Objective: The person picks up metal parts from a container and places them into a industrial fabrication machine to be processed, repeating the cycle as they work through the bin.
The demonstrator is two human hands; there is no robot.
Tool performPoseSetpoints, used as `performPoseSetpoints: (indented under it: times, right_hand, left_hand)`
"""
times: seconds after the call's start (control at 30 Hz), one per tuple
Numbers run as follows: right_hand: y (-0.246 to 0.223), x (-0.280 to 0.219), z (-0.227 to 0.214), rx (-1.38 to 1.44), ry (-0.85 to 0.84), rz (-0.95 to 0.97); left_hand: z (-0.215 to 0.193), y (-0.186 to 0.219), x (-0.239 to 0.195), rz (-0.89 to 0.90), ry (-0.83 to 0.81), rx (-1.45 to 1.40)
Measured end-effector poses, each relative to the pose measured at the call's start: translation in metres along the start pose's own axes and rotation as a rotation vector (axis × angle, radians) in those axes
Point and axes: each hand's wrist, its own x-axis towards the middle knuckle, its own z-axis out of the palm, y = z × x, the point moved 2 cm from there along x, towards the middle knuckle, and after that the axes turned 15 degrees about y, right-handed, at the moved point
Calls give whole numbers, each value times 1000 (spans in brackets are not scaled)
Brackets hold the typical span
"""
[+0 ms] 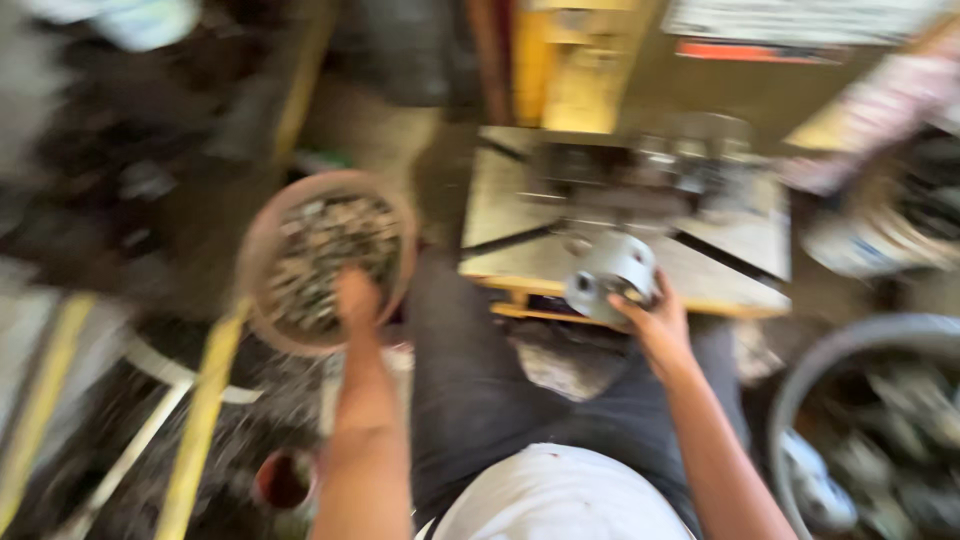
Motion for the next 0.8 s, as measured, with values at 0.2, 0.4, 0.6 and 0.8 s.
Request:
performPoseSetpoints:
  times: [0.2, 0.4, 0.6, 0.8]
  right_hand:
    - [-53, 47, -16, 0, -19, -281]
    - [-82, 115, -4, -8, -136, -564]
    - [-98, 142, 9, -263, 31, -555]
    - [-114, 140, 1, -382, 4, -660]
  left_hand:
    - [-38, 36, -5, -285, 246, -356]
    - [-132, 147, -19, -362, 457, -1199]
    - [-201, 291, -9, -222, 134, -1582]
    - [-217, 402, 15, 27, 44, -1650]
